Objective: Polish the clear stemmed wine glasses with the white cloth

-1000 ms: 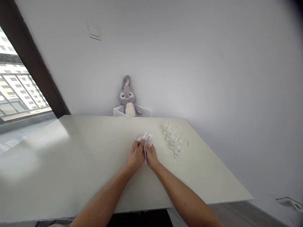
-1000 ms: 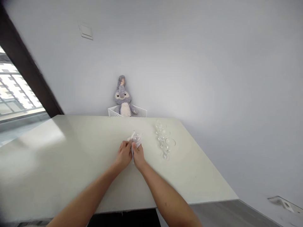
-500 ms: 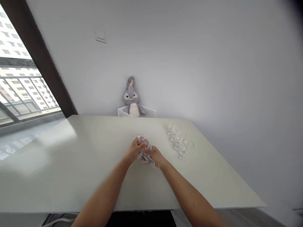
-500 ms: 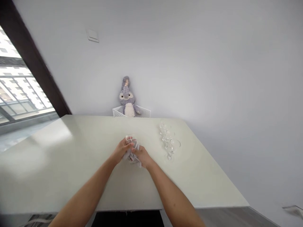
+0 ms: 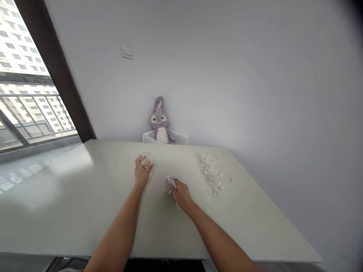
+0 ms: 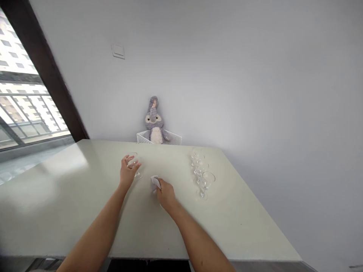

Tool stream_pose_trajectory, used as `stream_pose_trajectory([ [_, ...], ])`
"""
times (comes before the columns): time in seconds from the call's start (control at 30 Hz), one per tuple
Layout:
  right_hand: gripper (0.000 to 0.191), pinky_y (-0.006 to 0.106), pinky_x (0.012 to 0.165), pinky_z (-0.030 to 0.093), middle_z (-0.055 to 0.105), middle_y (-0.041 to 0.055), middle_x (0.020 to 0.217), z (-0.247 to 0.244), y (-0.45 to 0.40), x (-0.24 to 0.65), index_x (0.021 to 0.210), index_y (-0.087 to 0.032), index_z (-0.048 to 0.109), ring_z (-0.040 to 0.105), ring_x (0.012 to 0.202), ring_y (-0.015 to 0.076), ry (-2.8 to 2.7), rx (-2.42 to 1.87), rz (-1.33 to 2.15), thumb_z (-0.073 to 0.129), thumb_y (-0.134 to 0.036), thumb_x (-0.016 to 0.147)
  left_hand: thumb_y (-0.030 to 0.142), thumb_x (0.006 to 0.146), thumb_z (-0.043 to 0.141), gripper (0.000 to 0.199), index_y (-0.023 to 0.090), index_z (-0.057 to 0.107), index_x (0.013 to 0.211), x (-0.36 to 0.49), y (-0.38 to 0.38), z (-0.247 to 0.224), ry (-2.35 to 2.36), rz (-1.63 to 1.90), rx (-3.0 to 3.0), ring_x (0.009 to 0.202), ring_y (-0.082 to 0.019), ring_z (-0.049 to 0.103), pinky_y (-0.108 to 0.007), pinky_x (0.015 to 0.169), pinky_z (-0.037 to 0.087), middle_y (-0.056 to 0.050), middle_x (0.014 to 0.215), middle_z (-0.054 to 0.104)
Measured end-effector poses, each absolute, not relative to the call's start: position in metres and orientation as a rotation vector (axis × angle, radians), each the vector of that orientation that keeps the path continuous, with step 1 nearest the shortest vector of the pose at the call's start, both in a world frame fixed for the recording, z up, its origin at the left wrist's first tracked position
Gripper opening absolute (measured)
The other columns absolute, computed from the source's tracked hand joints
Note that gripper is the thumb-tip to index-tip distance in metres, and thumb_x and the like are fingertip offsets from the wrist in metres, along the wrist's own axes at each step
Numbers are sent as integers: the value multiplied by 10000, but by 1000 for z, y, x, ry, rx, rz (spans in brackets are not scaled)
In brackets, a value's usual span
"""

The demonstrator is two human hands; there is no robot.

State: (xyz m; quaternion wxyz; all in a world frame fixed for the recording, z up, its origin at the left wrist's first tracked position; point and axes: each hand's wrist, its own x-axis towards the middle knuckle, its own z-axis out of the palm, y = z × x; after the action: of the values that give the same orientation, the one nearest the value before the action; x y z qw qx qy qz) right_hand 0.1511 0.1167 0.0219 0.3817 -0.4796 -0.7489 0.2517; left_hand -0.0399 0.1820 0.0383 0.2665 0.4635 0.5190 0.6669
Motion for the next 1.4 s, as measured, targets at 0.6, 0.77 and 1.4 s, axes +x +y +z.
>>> stream_pose_trajectory([
  [0.6, 273, 231, 631, 424, 642, 11, 747, 15, 118, 148, 1012, -196, 555, 579, 628, 119, -1925, -1201, 770, 387, -175, 797, 246, 613, 674, 713, 296, 312, 1226, -68, 234, 26, 1406, 1729, 1225, 968, -182, 550, -369, 839, 435, -72, 1112, 500],
  [0.77, 262, 229, 630, 412, 628, 8, 739, 19, 115, 149, 1000, -209, 563, 557, 628, 116, -1880, -1168, 764, 418, -180, 785, 274, 571, 696, 727, 177, 367, 1211, -69, 227, 22, 2026, 1716, 1229, 991, -213, 476, -396, 912, 343, -115, 1122, 443],
  [1.4, 229, 208, 482, 378, 555, 14, 621, 88, -22, 262, 744, -149, 594, 467, 523, 103, -1178, -871, 1369, 607, -376, 715, 604, 724, 457, 602, 234, 356, 1188, 187, 115, 32, 650, 707, 488, 810, -202, 626, -347, 724, 486, -114, 942, 610],
])
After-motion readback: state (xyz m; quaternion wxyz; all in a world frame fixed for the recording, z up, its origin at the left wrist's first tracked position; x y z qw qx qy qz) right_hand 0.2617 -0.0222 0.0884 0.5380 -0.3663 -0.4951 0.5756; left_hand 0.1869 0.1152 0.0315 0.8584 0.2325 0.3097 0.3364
